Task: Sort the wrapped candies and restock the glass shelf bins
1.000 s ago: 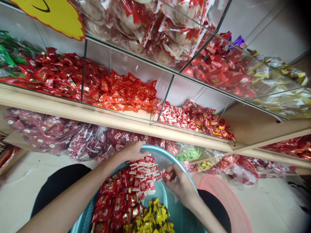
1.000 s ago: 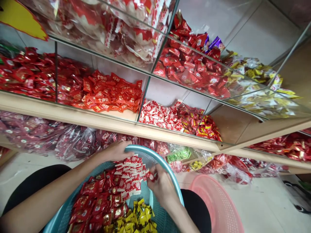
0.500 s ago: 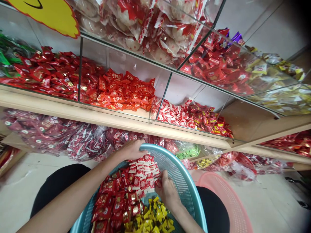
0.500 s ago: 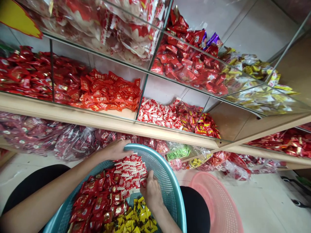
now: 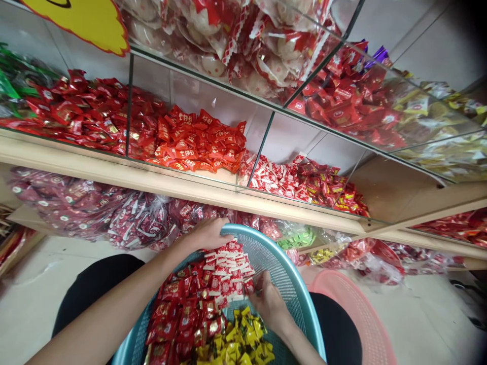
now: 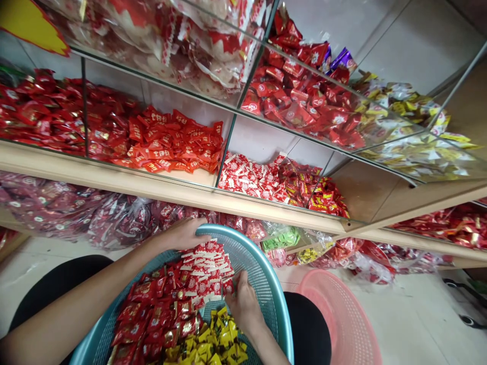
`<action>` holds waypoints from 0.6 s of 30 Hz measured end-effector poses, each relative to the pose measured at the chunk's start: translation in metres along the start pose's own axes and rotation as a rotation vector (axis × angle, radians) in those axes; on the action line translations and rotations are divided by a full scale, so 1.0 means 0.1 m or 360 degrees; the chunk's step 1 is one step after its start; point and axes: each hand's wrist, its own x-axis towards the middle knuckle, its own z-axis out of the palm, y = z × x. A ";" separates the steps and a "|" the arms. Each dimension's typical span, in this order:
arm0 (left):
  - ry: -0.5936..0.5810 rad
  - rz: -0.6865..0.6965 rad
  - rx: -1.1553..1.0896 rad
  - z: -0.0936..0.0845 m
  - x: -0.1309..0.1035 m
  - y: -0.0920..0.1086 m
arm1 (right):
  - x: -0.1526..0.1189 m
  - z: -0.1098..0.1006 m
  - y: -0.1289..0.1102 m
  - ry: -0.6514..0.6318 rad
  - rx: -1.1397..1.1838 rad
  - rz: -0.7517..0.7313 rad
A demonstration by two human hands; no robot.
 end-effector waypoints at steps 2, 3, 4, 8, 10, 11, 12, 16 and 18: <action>0.0001 0.0008 0.0012 0.00 0.00 0.00 | 0.00 0.02 0.04 0.0002 0.0045 -0.0007; 0.0002 0.0015 0.0023 0.01 0.01 -0.01 | 0.01 0.03 0.05 0.0001 0.0074 -0.0015; 0.0003 0.0020 0.0037 0.01 0.01 -0.01 | 0.02 0.05 0.06 0.0006 0.0106 -0.0024; 0.0013 0.0043 0.0085 0.02 0.01 -0.01 | 0.07 0.10 0.01 0.0034 0.0216 -0.0036; 0.0026 0.0047 0.0092 0.02 0.01 -0.01 | 0.08 0.11 -0.01 0.0035 0.0244 -0.0029; 0.0031 0.0042 0.0093 0.02 0.00 -0.01 | 0.08 0.10 -0.02 0.0030 0.0249 -0.0029; 0.0031 0.0035 0.0093 0.02 0.00 -0.01 | 0.07 0.10 -0.01 0.0020 0.0251 -0.0032; 0.0025 0.0029 0.0087 0.02 0.00 -0.02 | 0.04 0.07 0.05 -0.0010 0.0218 -0.0076; 0.0026 0.0030 0.0088 0.03 0.01 -0.03 | 0.02 0.06 0.08 0.0018 0.0207 -0.0091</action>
